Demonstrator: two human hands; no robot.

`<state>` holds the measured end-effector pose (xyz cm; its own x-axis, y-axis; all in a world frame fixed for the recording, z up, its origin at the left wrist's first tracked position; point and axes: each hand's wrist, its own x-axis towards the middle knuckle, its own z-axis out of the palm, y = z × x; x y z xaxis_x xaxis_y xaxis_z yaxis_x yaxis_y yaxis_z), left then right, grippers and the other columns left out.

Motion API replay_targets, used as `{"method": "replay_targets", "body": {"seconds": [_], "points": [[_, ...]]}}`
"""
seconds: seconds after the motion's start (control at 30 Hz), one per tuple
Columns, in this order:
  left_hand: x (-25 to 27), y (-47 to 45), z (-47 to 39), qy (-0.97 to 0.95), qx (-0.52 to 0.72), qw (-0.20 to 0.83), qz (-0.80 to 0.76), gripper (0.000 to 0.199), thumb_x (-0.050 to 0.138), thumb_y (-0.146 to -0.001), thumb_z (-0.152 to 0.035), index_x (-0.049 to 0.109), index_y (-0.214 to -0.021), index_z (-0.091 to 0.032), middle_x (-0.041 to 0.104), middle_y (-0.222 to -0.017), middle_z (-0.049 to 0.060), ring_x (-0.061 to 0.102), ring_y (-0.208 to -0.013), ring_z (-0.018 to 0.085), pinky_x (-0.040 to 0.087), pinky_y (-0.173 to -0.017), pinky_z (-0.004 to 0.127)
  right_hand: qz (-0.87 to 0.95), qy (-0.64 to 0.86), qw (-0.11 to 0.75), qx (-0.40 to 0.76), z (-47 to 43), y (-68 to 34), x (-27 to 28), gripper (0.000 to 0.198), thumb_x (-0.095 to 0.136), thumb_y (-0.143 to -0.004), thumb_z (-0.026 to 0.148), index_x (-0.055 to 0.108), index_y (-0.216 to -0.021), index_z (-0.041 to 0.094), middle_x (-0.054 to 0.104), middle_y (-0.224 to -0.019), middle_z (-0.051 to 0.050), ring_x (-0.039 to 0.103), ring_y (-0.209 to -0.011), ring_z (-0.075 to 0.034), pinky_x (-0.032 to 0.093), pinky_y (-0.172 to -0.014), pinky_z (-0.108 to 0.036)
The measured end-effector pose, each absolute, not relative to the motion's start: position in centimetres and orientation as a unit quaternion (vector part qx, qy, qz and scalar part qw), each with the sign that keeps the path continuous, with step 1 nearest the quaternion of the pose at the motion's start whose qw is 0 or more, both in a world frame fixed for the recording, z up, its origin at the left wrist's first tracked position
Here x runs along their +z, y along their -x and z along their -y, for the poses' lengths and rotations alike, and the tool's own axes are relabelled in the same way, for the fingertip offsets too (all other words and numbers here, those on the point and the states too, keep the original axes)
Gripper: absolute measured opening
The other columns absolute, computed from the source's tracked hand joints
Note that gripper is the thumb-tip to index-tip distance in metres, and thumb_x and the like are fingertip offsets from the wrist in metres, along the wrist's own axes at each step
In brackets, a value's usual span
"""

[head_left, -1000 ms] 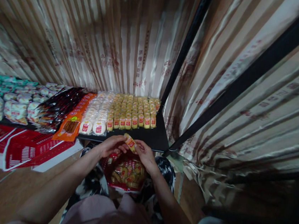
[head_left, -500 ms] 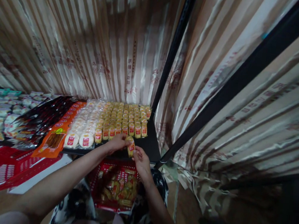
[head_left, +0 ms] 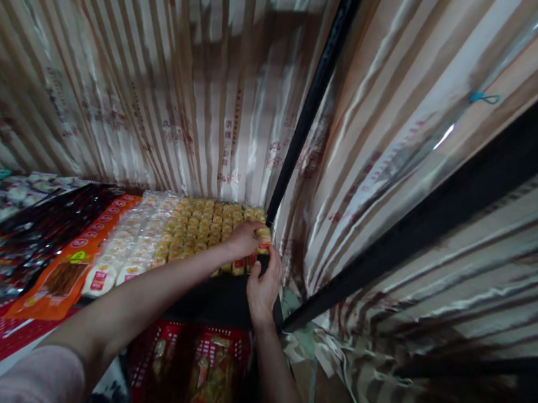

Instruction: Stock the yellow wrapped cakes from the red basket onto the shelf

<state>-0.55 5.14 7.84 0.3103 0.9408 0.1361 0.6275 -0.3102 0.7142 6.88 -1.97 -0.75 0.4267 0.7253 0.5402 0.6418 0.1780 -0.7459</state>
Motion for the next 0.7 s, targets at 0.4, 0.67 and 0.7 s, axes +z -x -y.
{"method": "replay_targets", "body": {"seconds": [0.4,0.67,0.7], "points": [[5.5,-3.5,-11.8,-0.831,0.198,0.164,-0.494,0.034,0.052,-0.078,-0.015,0.053,-0.112,-0.018,0.062,-0.109,0.005,0.058,-0.101,0.017,0.044,-0.088,0.027,0.443,0.678,0.561,0.171,-4.7,-9.2,-3.5,0.057,0.031,-0.082,0.036,0.042,-0.131,0.009,0.047,-0.133,-0.015,0.040,-0.125,-0.024,0.027,-0.105,-0.039],[3.0,-3.4,-14.1,-0.838,0.172,0.135,-0.500,0.026,0.052,-0.074,-0.015,0.058,-0.099,-0.019,0.065,-0.096,0.003,0.059,-0.091,0.016,0.045,-0.082,0.025,0.415,0.666,0.572,0.240,-7.4,-10.6,-5.9,0.060,0.024,-0.086,0.049,0.053,-0.121,0.011,0.053,-0.128,-0.014,0.044,-0.122,-0.022,0.030,-0.103,-0.034],[2.9,-3.4,-14.3,-0.838,0.169,0.130,-0.503,0.025,0.052,-0.074,-0.015,0.059,-0.098,-0.018,0.065,-0.096,0.004,0.058,-0.091,0.016,0.044,-0.081,0.025,0.415,0.665,0.569,0.248,-7.7,-10.7,-6.0,0.061,0.023,-0.086,0.051,0.054,-0.120,0.012,0.054,-0.127,-0.014,0.045,-0.121,-0.022,0.030,-0.102,-0.034]]}}
